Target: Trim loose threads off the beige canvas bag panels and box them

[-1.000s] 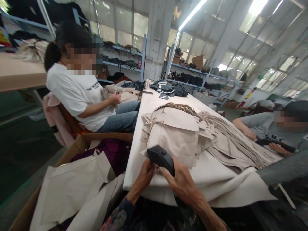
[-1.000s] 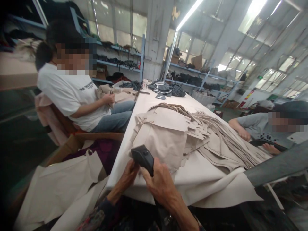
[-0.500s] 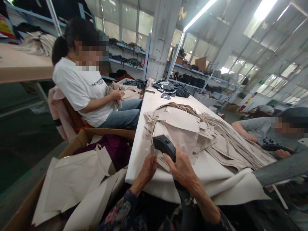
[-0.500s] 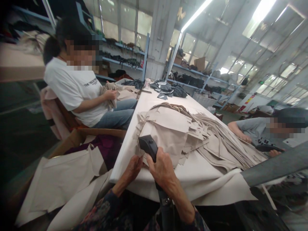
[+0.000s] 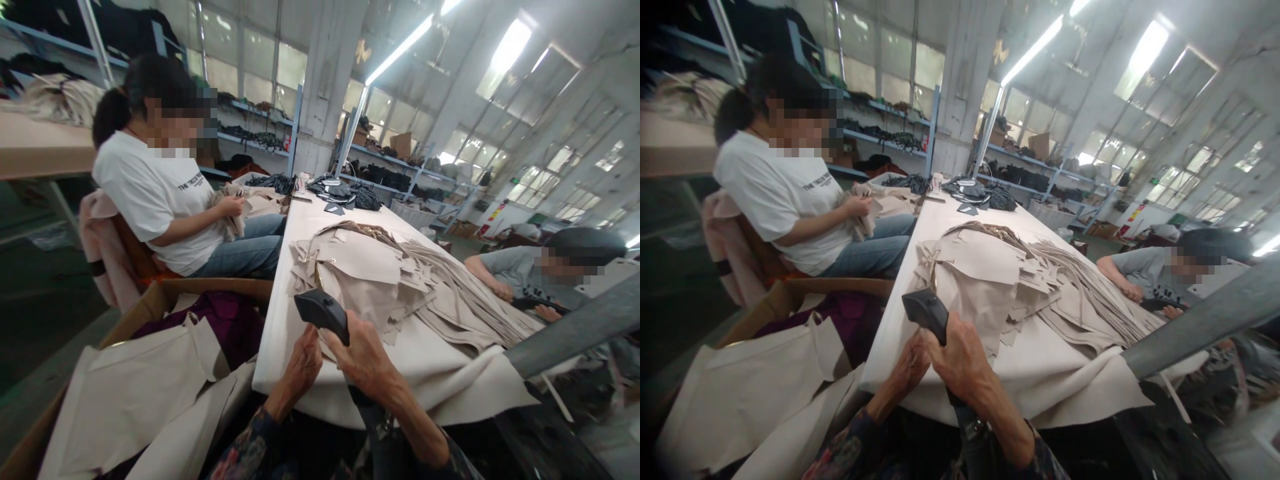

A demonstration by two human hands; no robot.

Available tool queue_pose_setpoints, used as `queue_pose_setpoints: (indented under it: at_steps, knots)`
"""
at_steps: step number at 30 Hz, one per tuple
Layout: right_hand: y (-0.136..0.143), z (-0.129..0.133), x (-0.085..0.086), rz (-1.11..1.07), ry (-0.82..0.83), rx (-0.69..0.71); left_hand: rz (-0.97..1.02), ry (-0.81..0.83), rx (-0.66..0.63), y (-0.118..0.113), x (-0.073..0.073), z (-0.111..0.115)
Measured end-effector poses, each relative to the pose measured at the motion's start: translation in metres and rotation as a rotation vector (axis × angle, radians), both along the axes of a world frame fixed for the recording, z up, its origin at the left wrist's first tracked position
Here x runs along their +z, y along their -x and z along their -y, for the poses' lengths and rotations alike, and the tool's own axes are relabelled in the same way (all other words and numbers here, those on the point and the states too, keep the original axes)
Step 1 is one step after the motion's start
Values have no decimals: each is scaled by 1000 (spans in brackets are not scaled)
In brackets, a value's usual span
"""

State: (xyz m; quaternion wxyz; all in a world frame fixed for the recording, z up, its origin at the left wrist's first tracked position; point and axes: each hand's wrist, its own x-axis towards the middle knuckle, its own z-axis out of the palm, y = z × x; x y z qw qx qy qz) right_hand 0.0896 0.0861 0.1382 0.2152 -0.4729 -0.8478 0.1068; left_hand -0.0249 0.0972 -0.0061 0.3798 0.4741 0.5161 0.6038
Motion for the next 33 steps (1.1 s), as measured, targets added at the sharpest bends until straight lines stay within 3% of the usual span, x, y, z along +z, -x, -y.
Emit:
queue_pose_setpoints:
  at_steps: [3, 6, 9, 12, 15, 18, 21, 27, 33]
  knots:
    - [-12, -3, 1, -47, -15, -25, -138, -52, -125, 22, 13, 3]
    - [-32, -6, -4, -60, -33, -56, -158, -16, -261, 60, 20, -8]
    - [-48, -12, -15, -44, -75, -68, -336, -6, -54, 89, 28, -39]
    - [-58, -19, -29, -28, -114, -57, -506, -76, 102, 92, 38, -81]
    - [-66, -24, -47, 7, -155, -36, -603, -162, 21, 80, 44, -115]
    - [-72, -26, -65, 80, -217, -14, -663, -185, -81, 73, 46, -132]
    - [-71, -27, -70, 91, -189, -22, -676, -188, -158, 77, 51, -134]
    - [-49, -25, -41, -42, 20, -164, -610, -157, -296, 81, 79, -112]
    - [-34, -23, -26, -73, 1, -164, -377, -53, -395, 71, 90, -80]
